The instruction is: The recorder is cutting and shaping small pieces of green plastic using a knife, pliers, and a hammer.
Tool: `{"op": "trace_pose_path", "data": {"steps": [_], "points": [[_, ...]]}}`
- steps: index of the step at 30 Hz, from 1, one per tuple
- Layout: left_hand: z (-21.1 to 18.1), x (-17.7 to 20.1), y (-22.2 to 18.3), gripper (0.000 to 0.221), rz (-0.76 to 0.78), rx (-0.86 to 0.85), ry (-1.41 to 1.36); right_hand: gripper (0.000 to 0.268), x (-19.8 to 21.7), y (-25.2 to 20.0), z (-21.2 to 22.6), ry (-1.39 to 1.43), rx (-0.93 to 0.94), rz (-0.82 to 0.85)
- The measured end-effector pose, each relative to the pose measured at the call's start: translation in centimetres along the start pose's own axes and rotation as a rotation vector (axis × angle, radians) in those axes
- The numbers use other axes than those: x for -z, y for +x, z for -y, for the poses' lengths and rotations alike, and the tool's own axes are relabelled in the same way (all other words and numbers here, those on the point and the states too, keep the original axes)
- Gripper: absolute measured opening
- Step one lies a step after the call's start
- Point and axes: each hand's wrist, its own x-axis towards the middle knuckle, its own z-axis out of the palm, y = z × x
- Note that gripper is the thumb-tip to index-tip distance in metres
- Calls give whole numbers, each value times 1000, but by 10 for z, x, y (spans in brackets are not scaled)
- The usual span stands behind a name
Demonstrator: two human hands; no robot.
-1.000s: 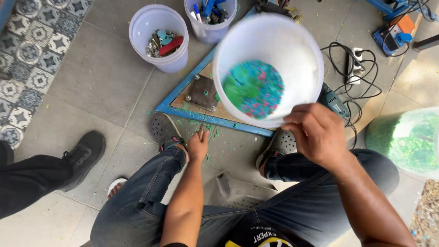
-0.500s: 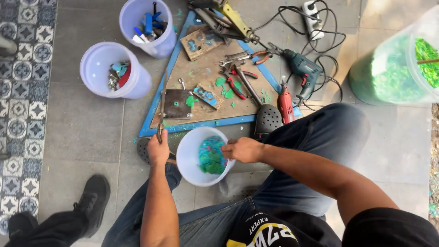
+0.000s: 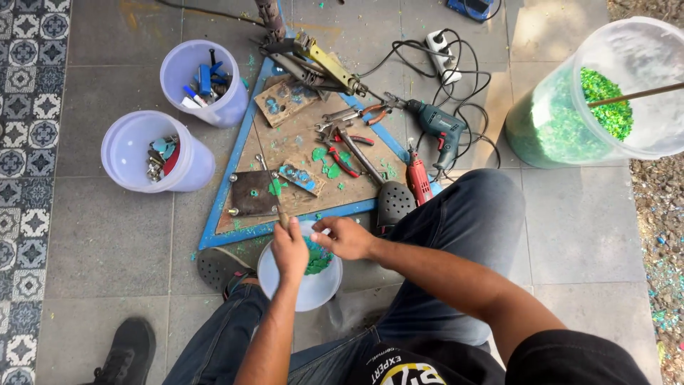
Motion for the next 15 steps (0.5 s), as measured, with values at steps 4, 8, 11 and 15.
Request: {"op": "trace_pose_path", "data": {"steps": [4, 8, 11, 15], "points": [[-45, -33, -52, 33, 134, -78, -140, 55, 2, 3, -1, 694, -275, -145], [-67, -50, -83, 40, 198, -234, -104, 51, 20, -26, -2, 669, -423, -122], [-114, -27, -88, 50, 315, -316, -108, 40, 35, -51, -28, 812, -385, -161], [-138, 4, -72, 49, 400, -319, -119, 36, 118, -106, -45, 803, -420, -349]]}}
